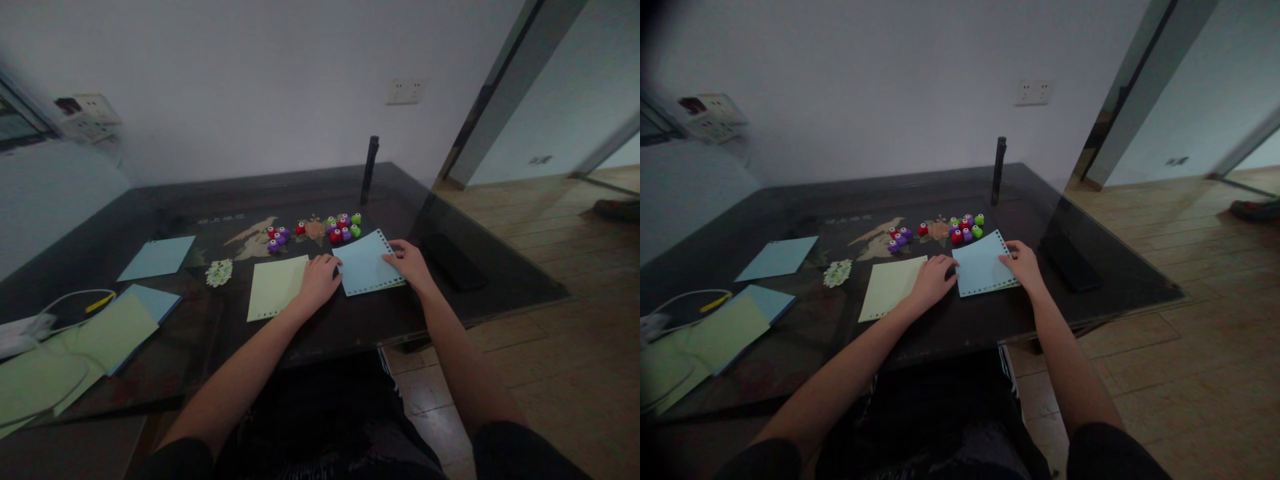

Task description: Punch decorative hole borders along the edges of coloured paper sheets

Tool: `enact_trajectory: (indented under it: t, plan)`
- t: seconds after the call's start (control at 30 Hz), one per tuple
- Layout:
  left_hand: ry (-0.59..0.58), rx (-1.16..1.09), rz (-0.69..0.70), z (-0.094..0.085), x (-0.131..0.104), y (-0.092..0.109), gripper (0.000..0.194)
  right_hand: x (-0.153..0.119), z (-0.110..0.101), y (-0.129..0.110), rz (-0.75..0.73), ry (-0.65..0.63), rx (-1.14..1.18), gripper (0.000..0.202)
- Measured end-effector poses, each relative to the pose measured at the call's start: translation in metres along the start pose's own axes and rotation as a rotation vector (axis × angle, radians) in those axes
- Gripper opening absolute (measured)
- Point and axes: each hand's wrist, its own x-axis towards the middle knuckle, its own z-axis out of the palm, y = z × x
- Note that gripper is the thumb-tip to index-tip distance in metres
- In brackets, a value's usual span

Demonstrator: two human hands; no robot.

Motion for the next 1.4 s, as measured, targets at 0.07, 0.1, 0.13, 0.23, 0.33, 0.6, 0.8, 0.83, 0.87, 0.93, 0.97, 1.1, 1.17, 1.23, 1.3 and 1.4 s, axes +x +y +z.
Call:
enact_trajectory:
  t: [0.07, 0.1, 0.13, 0.23, 0.33, 0.6, 0.8, 0.83, 0.87, 0.93, 0.97, 1.1, 1.17, 1.23, 1.3, 1.4]
  plan:
    - [-0.006, 0.01, 0.008, 0.0022, 0.0001, -0.0023, 0.023, -0.0006, -0.0003, -0.0009, -0.023, 0.0, -0.048, 0.041]
    - [-0.006, 0.011, 0.016, 0.0033, 0.0001, -0.0033, 0.024, -0.0007, -0.0005, -0.0013, -0.032, 0.002, -0.074, 0.041]
    - [-0.004, 0.011, 0.026, 0.0042, 0.0001, -0.0041, 0.024, -0.0006, -0.0007, -0.0015, -0.038, 0.006, -0.098, 0.041]
    - [0.009, 0.018, 0.046, 0.0061, -0.0001, -0.005, 0.025, 0.001, -0.0012, -0.0004, -0.05, 0.016, -0.141, 0.039]
    - [0.011, 0.031, 0.047, 0.006, -0.0004, -0.0044, 0.025, 0.0034, -0.0013, 0.0028, -0.055, 0.02, -0.15, 0.037]
    - [-0.001, 0.051, 0.04, 0.0034, -0.0007, -0.0029, 0.027, 0.0034, -0.0011, 0.0035, -0.077, 0.027, -0.197, 0.033]
    - [-0.027, 0.103, 0.032, 0.0035, -0.0005, -0.0022, 0.029, 0.0034, -0.0014, 0.0018, -0.06, 0.038, -0.256, 0.036]
    - [-0.028, 0.112, 0.032, 0.0035, -0.0005, -0.0021, 0.029, 0.0037, -0.0013, 0.0023, -0.059, 0.037, -0.254, 0.038]
    - [-0.028, 0.119, 0.032, 0.0035, -0.0006, -0.002, 0.03, 0.0041, -0.0011, 0.0029, -0.06, 0.037, -0.25, 0.038]
    - [-0.025, 0.129, 0.032, 0.0037, -0.0007, -0.0019, 0.03, 0.0046, -0.0007, 0.0039, -0.062, 0.038, -0.238, 0.039]
    - [-0.023, 0.132, 0.033, 0.0039, -0.0008, -0.0019, 0.03, 0.0047, -0.0004, 0.0043, -0.061, 0.039, -0.234, 0.039]
    - [-0.015, 0.133, 0.043, 0.0042, -0.0012, -0.002, 0.03, 0.004, 0.0001, 0.0044, -0.055, 0.033, -0.228, 0.039]
    - [-0.013, 0.129, 0.048, 0.0042, -0.0014, -0.002, 0.03, 0.0037, 0.0001, 0.0043, -0.057, 0.039, -0.224, 0.039]
    - [-0.013, 0.126, 0.048, 0.004, -0.0015, -0.0019, 0.03, 0.0036, 0.0002, 0.0042, -0.058, 0.052, -0.22, 0.038]
    - [-0.017, 0.123, 0.046, 0.0038, -0.0014, -0.0018, 0.03, 0.0036, 0.0002, 0.0041, -0.057, 0.061, -0.22, 0.038]
    - [-0.023, 0.123, 0.043, 0.0038, -0.0011, -0.0018, 0.03, 0.0035, 0.0005, 0.0031, -0.054, 0.054, -0.221, 0.038]
